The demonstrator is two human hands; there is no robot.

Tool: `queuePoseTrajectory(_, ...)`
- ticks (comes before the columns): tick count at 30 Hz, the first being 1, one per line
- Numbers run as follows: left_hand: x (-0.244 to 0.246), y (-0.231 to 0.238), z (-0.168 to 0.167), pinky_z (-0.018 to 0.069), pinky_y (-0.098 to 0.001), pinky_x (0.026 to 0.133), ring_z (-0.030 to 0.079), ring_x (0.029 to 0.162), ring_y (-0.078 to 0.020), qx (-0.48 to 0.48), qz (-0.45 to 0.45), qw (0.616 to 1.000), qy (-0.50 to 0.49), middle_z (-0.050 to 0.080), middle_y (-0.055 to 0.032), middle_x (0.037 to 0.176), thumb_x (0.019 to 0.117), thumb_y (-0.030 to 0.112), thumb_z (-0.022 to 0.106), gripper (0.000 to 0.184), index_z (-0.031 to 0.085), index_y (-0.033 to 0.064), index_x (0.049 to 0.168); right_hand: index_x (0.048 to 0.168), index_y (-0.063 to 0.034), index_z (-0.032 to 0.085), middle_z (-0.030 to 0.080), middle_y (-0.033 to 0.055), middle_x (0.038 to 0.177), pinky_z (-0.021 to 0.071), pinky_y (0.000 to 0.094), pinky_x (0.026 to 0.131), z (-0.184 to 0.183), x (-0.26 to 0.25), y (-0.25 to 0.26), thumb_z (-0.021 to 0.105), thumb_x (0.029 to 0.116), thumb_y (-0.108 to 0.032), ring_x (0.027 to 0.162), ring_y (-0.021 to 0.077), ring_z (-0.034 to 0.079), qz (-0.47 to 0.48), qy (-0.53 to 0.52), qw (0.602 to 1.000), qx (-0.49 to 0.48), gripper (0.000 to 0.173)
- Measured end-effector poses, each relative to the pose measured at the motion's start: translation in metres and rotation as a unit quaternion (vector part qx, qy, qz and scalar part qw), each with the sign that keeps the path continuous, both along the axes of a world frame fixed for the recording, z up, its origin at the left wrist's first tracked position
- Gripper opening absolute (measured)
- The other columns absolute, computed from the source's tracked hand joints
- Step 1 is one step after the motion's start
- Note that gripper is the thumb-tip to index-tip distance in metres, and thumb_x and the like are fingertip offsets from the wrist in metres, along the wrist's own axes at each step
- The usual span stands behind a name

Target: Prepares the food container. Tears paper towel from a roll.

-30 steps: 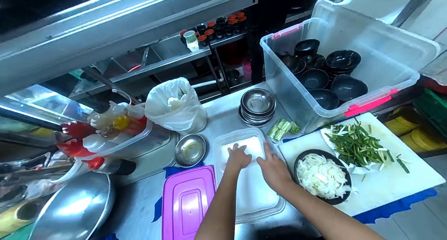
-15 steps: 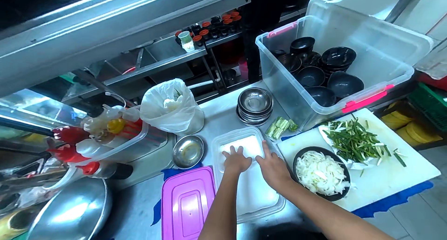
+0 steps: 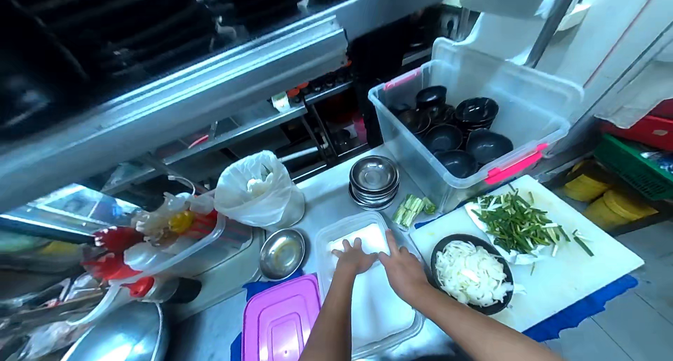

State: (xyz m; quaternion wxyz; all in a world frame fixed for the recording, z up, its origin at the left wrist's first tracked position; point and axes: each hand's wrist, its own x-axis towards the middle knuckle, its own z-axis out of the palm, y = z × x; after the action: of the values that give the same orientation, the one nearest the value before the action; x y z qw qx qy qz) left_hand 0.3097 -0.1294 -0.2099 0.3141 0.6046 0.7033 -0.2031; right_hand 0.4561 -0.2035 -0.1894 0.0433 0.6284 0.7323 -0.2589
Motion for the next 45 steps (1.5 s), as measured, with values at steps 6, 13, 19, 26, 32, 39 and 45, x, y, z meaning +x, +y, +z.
queuePoseTrajectory(6,-0.018,-0.018,-0.002,0.0370,-0.0653,0.113,0.025,0.151,-0.0471,0.078,0.012,0.996,-0.050,0.032,-0.0180,0.164,0.0998,0.066,0.043,0.069,0.051,0.0214,0.151,0.142,-0.0166,0.057,0.031,0.0188,0.163,0.0556,0.0531,0.095,-0.004,-0.001,0.000,0.045,0.1064,-0.021,0.124,0.0419,0.060,-0.074,0.051,0.996,0.024,0.038)
queuePoseTrajectory(13,-0.017,-0.053,0.012,0.0281,-0.0551,0.122,0.033,0.150,-0.0360,0.175,-0.069,0.977,-0.099,0.048,-0.0111,0.156,0.1013,0.062,0.042,0.065,0.052,0.0215,0.151,0.160,-0.0215,0.035,0.026,0.0177,0.167,0.0549,0.0504,0.098,-0.004,0.004,-0.003,0.048,0.1048,-0.035,0.126,0.0385,0.059,-0.105,0.111,0.988,0.036,0.059)
queuePoseTrajectory(19,-0.033,-0.102,0.022,0.0327,-0.0479,0.122,0.045,0.144,-0.0312,0.369,-0.048,0.916,-0.150,0.062,-0.0084,0.141,0.1018,0.040,0.052,0.042,0.068,0.0163,0.133,0.165,-0.0218,0.022,0.049,0.0188,0.148,0.0560,0.0486,0.096,0.001,0.010,-0.012,0.054,0.1009,-0.027,0.120,0.0345,0.063,-0.129,0.125,0.983,0.038,0.071)
queuePoseTrajectory(26,-0.075,-0.191,0.029,0.0395,-0.0600,0.113,0.049,0.136,-0.0445,0.508,0.136,0.837,-0.151,0.057,-0.0245,0.140,0.0937,0.025,0.061,0.044,0.065,0.0016,0.131,0.165,-0.0109,0.015,0.054,0.0183,0.146,0.0536,0.0515,0.100,0.005,0.019,-0.013,0.052,0.1012,-0.029,0.120,0.0334,0.065,-0.161,0.130,0.978,-0.038,0.076)
queuePoseTrajectory(32,-0.086,-0.254,0.018,0.0453,-0.0579,0.108,0.046,0.138,-0.0458,0.447,0.258,0.826,-0.227,0.047,-0.0324,0.147,0.0942,0.017,0.066,0.054,0.052,-0.0069,0.141,0.166,-0.0124,0.005,0.066,0.0209,0.123,0.0560,0.0538,0.093,0.015,0.025,-0.057,0.053,0.0998,-0.021,0.104,0.0349,0.070,-0.166,0.201,0.963,-0.067,0.082)
queuePoseTrajectory(39,-0.063,-0.273,0.005,0.0512,-0.0519,0.102,0.048,0.134,-0.0425,0.449,0.409,0.723,-0.329,0.021,-0.0327,0.161,0.0871,0.005,0.071,0.094,0.013,-0.0009,0.161,0.166,-0.0200,0.005,0.066,0.0136,0.106,0.0591,0.0453,0.077,0.020,0.019,-0.139,0.061,0.0969,-0.022,0.081,0.0239,0.068,-0.150,0.356,0.910,-0.153,0.089)
queuePoseTrajectory(45,-0.066,-0.284,-0.002,0.0515,-0.0523,0.101,0.050,0.134,-0.0401,0.424,0.447,0.720,-0.319,0.030,-0.0306,0.159,0.0784,-0.011,0.062,0.102,0.010,0.0071,0.163,0.165,-0.0192,0.017,0.068,0.0148,0.123,0.0599,0.0467,0.082,0.015,0.026,-0.163,0.059,0.1014,-0.024,0.087,0.0250,0.072,0.006,0.388,0.896,-0.215,0.076)
